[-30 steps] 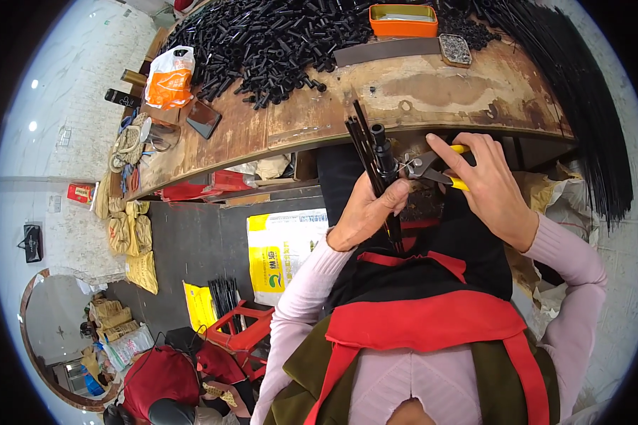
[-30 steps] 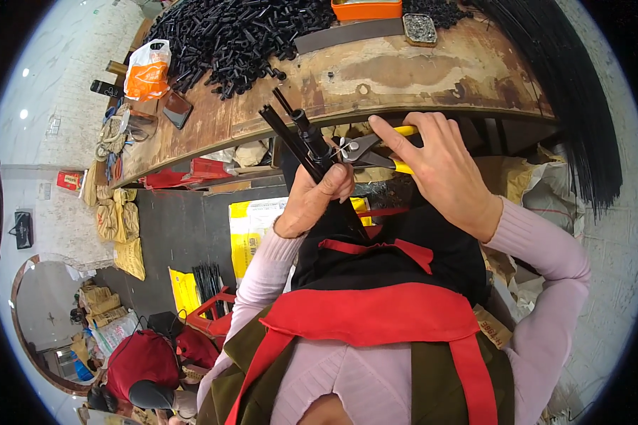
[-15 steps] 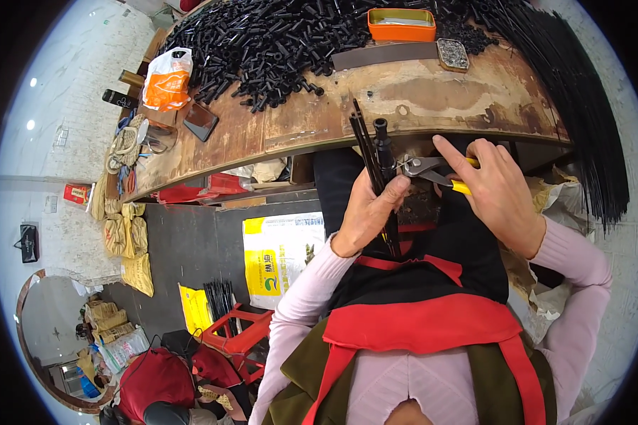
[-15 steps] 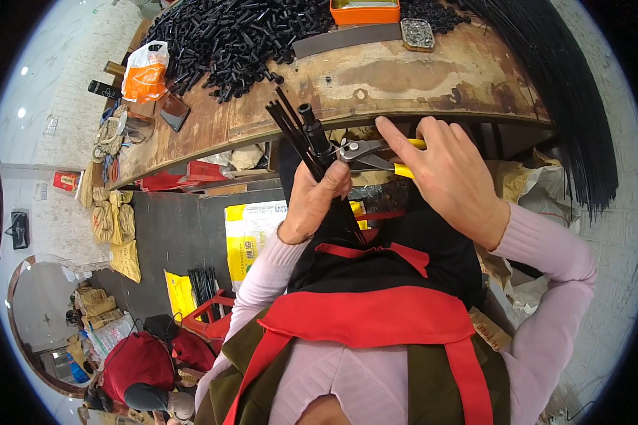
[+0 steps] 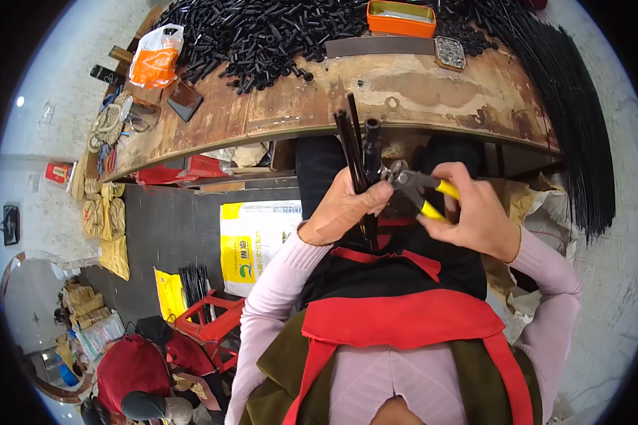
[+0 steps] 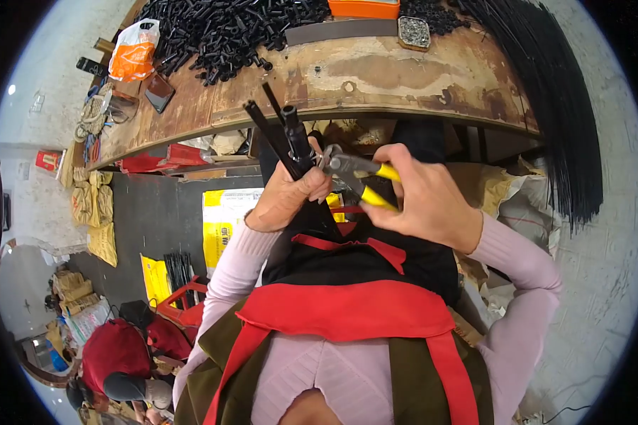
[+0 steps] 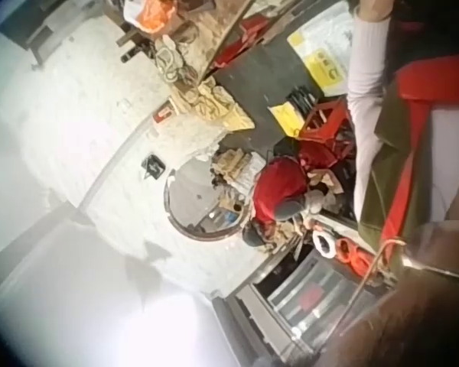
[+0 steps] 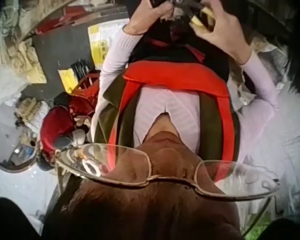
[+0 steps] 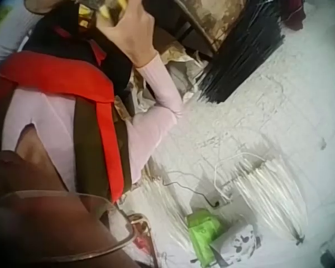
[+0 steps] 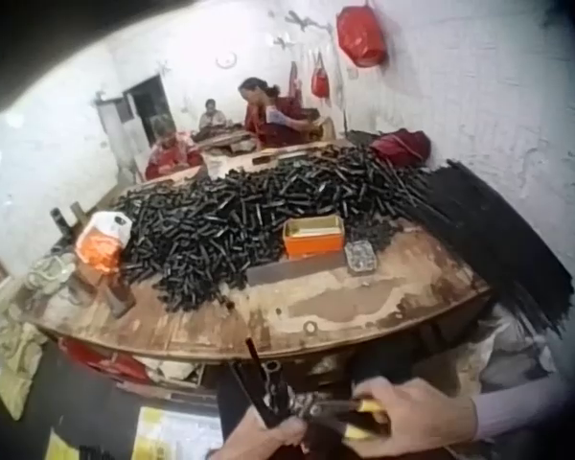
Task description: The person is assembling small black components by aligning rods in a template and using pliers to secure them.
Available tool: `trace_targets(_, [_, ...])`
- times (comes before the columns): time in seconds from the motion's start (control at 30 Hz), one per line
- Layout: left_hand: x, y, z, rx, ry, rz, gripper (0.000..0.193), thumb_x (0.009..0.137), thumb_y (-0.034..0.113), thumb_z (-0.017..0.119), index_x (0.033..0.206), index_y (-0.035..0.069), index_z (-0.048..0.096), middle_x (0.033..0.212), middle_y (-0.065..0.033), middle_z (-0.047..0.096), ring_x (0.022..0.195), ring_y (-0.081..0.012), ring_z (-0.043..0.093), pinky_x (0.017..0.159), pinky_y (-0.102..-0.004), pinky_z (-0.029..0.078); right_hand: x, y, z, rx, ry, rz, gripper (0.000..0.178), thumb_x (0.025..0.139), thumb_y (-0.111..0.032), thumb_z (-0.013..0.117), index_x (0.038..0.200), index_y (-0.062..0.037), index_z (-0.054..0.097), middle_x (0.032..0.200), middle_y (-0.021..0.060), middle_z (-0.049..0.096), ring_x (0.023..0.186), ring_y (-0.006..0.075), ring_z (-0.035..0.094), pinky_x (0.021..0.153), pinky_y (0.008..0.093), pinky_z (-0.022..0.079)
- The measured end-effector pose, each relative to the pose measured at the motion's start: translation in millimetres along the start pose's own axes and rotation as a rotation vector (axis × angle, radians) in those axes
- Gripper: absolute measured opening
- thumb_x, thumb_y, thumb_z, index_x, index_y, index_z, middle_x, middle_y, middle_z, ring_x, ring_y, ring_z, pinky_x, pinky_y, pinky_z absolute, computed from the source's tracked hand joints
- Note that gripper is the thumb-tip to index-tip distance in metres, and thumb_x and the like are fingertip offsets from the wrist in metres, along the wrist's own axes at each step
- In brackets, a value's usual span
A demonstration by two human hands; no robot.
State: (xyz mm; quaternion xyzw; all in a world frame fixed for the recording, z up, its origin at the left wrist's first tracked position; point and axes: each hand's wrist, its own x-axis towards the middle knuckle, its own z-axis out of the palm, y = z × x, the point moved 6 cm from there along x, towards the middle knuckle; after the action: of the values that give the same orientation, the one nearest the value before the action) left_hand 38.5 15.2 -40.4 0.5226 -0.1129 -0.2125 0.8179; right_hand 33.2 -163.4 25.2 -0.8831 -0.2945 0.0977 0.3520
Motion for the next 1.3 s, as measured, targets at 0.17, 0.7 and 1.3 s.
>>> trace_targets(0.17, [9,-5,-8,0.027,0.225,0.032,0.046,0.090,0.031,0.072,0.120,0.006,0.048,0.071,0.0019,0.047,0.060,-0.0082,0.044,0.055,-0.0243,0.037,3,-8,-8,-0.452,0.316,-0.347,0.064,0.074,-0.006,0.072,0.133,0.0006,0.046,0.106,0.0198,0.057,0.091,0.0367,0.061,0.077,0.0403,0.051])
trace_targets(0.7, [10,22,2,0.099,-0.040,0.036,0.037,0.095,0.026,0.064,0.121,0.001,0.058,0.080,0.0027,0.057,0.070,-0.0054,0.049,0.064,-0.0214,0.041,0,-10,-16,-0.311,0.149,-0.264,0.044,0.083,-0.001,0.061,0.125,0.0019,0.049,0.083,0.0138,0.060,0.071,0.0299,0.065,0.063,0.0354,0.051])
trace_targets(1.3, [5,23,4,0.132,-0.180,0.023,0.040,0.094,0.030,0.066,0.121,0.002,0.059,0.079,0.0040,0.054,0.071,-0.0045,0.049,0.063,-0.0216,0.040,-24,16,35,1.162,-0.837,0.626,0.037,0.080,-0.014,0.068,0.106,-0.0003,0.047,0.070,0.0103,0.061,0.053,0.0186,0.062,0.048,0.0280,0.048])
